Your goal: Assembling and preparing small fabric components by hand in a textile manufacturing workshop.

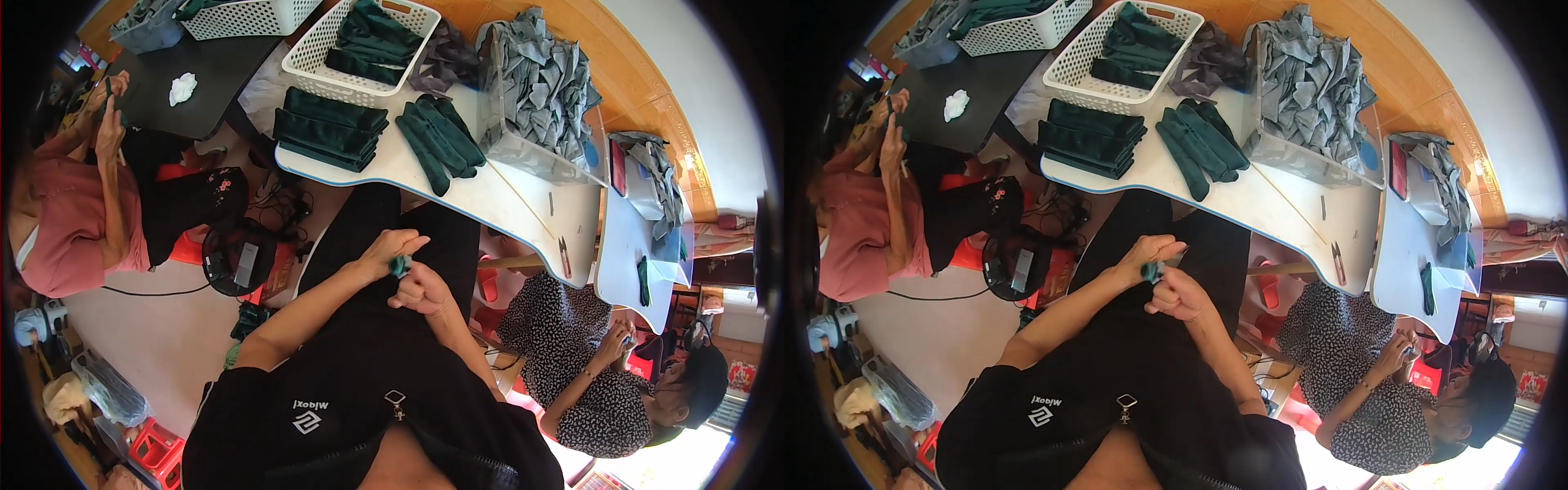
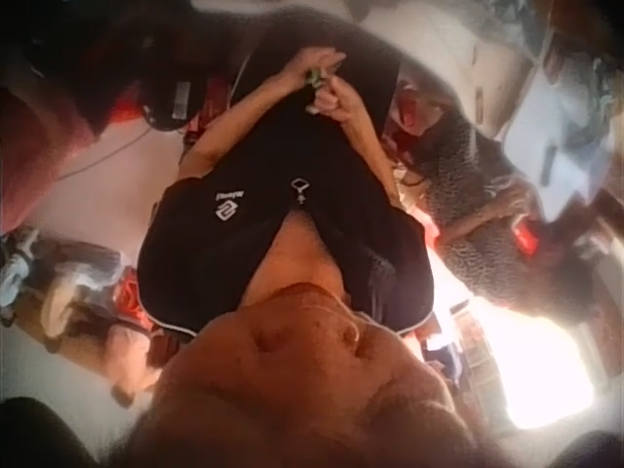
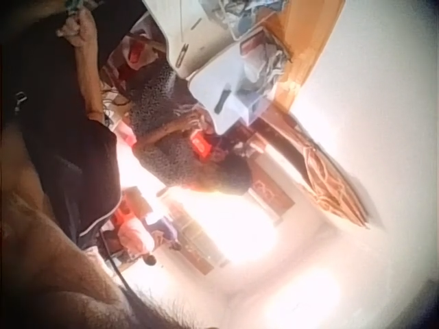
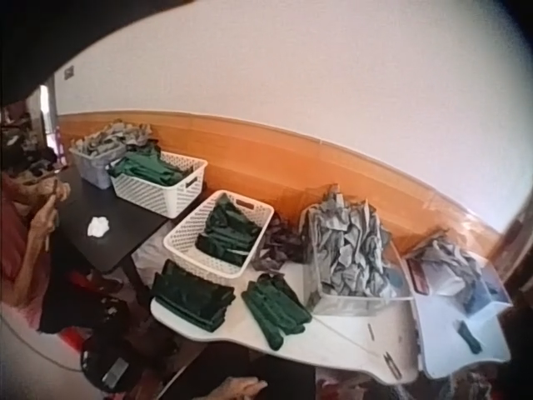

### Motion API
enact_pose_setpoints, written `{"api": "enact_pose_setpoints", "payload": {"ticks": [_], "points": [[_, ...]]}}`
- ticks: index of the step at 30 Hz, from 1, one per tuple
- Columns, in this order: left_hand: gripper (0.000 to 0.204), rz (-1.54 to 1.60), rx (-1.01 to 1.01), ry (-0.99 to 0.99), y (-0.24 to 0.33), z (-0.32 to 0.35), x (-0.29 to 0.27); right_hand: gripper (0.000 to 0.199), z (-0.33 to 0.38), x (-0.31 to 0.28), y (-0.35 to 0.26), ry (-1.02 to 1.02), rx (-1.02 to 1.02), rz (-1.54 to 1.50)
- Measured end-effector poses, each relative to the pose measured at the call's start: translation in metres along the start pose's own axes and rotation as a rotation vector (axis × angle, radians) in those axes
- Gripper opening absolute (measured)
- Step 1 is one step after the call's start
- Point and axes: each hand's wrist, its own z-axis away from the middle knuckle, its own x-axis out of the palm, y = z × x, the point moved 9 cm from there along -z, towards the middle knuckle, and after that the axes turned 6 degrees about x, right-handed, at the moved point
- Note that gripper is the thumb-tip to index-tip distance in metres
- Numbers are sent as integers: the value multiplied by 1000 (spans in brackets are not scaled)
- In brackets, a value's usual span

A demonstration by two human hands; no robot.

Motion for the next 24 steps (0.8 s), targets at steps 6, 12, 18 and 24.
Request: {"api": "enact_pose_setpoints", "payload": {"ticks": [6,12,18,24], "points": [[26,6,119,-45,68,18,-32,86,20,32,-63,-67,-305,-373],[41,-23,120,-70,124,12,-31,102,57,71,-84,-100,-244,-334],[22,362,-13,240,69,-6,-16,125,185,21,-144,362,-375,86],[23,146,291,71,210,-75,83,64,161,52,-163,786,-478,699]]}}
